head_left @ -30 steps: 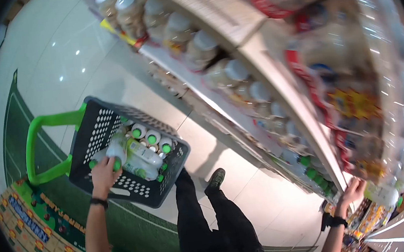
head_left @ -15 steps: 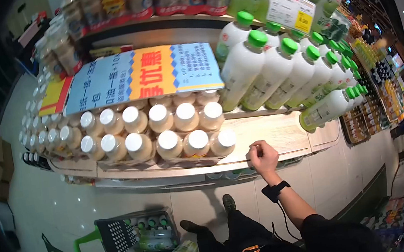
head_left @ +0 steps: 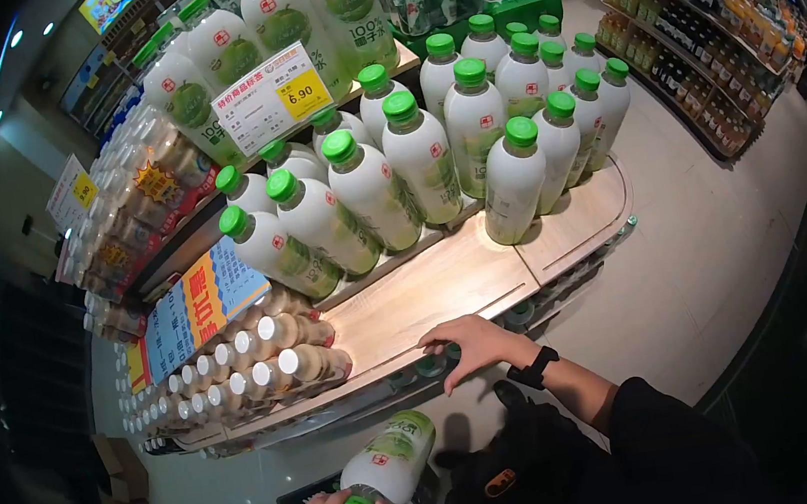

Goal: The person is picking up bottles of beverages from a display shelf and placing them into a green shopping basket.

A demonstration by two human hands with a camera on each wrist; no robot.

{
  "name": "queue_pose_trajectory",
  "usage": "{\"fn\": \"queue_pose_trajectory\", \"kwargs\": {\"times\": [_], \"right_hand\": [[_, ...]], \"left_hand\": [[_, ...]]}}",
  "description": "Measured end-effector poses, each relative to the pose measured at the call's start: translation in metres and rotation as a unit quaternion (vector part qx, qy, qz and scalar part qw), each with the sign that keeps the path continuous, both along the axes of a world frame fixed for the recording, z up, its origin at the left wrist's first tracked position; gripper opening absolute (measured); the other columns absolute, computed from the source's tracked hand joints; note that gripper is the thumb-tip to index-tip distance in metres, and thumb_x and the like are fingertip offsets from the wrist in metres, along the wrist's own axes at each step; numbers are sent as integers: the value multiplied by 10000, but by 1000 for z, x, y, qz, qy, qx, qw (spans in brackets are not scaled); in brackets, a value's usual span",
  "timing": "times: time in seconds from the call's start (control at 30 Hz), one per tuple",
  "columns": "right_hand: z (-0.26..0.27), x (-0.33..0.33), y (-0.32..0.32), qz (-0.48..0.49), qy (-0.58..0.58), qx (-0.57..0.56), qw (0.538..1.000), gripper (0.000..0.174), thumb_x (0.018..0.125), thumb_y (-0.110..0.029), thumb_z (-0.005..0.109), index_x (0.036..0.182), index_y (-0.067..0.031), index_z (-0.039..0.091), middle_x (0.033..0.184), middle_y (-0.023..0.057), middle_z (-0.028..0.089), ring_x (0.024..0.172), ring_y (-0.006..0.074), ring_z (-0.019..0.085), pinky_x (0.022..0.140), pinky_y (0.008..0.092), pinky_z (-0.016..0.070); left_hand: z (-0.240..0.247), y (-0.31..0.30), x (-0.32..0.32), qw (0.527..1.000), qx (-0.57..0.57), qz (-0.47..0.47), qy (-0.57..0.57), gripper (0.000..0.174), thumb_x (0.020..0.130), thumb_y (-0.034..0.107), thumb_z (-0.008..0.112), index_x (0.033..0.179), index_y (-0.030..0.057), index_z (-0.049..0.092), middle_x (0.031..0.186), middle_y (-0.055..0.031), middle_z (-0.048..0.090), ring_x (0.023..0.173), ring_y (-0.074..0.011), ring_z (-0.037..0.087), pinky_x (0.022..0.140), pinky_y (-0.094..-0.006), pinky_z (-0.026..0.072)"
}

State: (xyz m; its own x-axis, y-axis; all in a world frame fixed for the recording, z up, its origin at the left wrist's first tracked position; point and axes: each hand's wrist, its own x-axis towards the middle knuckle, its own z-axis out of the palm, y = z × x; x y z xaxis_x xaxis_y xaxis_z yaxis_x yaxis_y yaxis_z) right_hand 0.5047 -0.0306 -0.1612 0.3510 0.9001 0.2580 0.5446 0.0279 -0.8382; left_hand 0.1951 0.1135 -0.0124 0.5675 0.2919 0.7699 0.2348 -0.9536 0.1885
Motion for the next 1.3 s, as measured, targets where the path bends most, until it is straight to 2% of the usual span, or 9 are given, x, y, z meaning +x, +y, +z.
{"fn": "queue_pose_trajectory", "kwargs": {"times": [0.07, 0.13, 0.17, 0.3, 0.57, 0.7, 0.83, 1.03, 1.3], "right_hand": [[4, 16, -25, -38, -13, -19, 999, 794, 578, -457, 945, 1209, -80, 646, 1053, 60, 716, 929, 190, 712, 852, 313, 567], [13, 31, -44, -107, -90, 98, 985, 766, 597, -463, 928, 1204, -85, 654, 1024, 68, 717, 903, 200, 713, 820, 313, 577], [19, 35, -49, -131, -101, 160, 973, 638, 626, -443, 927, 1059, -66, 647, 890, 69, 698, 786, 183, 702, 753, 304, 575], [-2, 56, -56, -221, -4, 133, 966, 600, 665, -434, 922, 802, -75, 460, 651, 31, 566, 580, 158, 610, 584, 287, 514], [-15, 91, -61, -234, 26, 65, 970, 501, 679, -322, 873, 926, -102, 496, 696, 33, 639, 631, 256, 663, 587, 392, 516], [-42, 90, -46, -376, 10, 50, 925, 424, 755, -333, 819, 970, -109, 529, 730, 85, 675, 674, 340, 687, 598, 443, 533], [-25, 91, -45, -404, -21, 48, 913, 445, 746, -344, 828, 986, -112, 534, 706, 87, 669, 689, 353, 690, 611, 431, 546], [-29, 87, -37, -380, 34, 17, 924, 418, 743, -300, 815, 1000, -123, 537, 713, 32, 696, 655, 227, 706, 604, 367, 553], [-40, 83, -31, -394, 9, 23, 919, 317, 789, -276, 800, 963, -110, 592, 724, 26, 706, 673, 229, 712, 595, 369, 548]], "left_hand": [[28, -7, 45, 999, -29, -34, -14, 345, 592, 305, 722, 827, 67, 636, 675, -99, 590, 558, -301, 554, 569, -371, 456], [50, -17, 94, 996, -49, -53, -46, 315, 614, 234, 727, 854, 52, 632, 683, -102, 602, 560, -267, 566, 574, -358, 466], [53, -15, 117, 993, -57, -78, -61, 310, 622, 180, 724, 888, 46, 636, 688, -97, 606, 580, -239, 577, 594, -345, 472], [60, -23, 207, 987, -69, -119, -83, 288, 692, 171, 782, 906, 42, 640, 713, -86, 628, 617, -224, 594, 626, -332, 476], [36, -40, 318, 967, -148, -193, -72, 294, 757, 152, 837, 939, 12, 655, 751, -81, 665, 663, -165, 628, 664, -306, 518], [15, -50, 342, 958, -163, -228, -58, 317, 727, 160, 857, 934, 17, 664, 781, -104, 682, 676, -203, 661, 649, -307, 525], [4, -47, 355, 962, -119, -235, -73, 329, 716, 170, 854, 937, 23, 659, 790, -114, 675, 678, -234, 667, 645, -328, 525], [4, -34, 364, 965, -188, -178, -51, 334, 779, 223, 828, 971, 20, 647, 780, -67, 619, 581, -177, 524, 534, -318, 403], [-34, -20, 336, 967, -182, -178, 16, 477, 791, 230, 808, 1187, 19, 646, 827, -63, 499, 664, -183, 529, 567, -312, 438]]}}
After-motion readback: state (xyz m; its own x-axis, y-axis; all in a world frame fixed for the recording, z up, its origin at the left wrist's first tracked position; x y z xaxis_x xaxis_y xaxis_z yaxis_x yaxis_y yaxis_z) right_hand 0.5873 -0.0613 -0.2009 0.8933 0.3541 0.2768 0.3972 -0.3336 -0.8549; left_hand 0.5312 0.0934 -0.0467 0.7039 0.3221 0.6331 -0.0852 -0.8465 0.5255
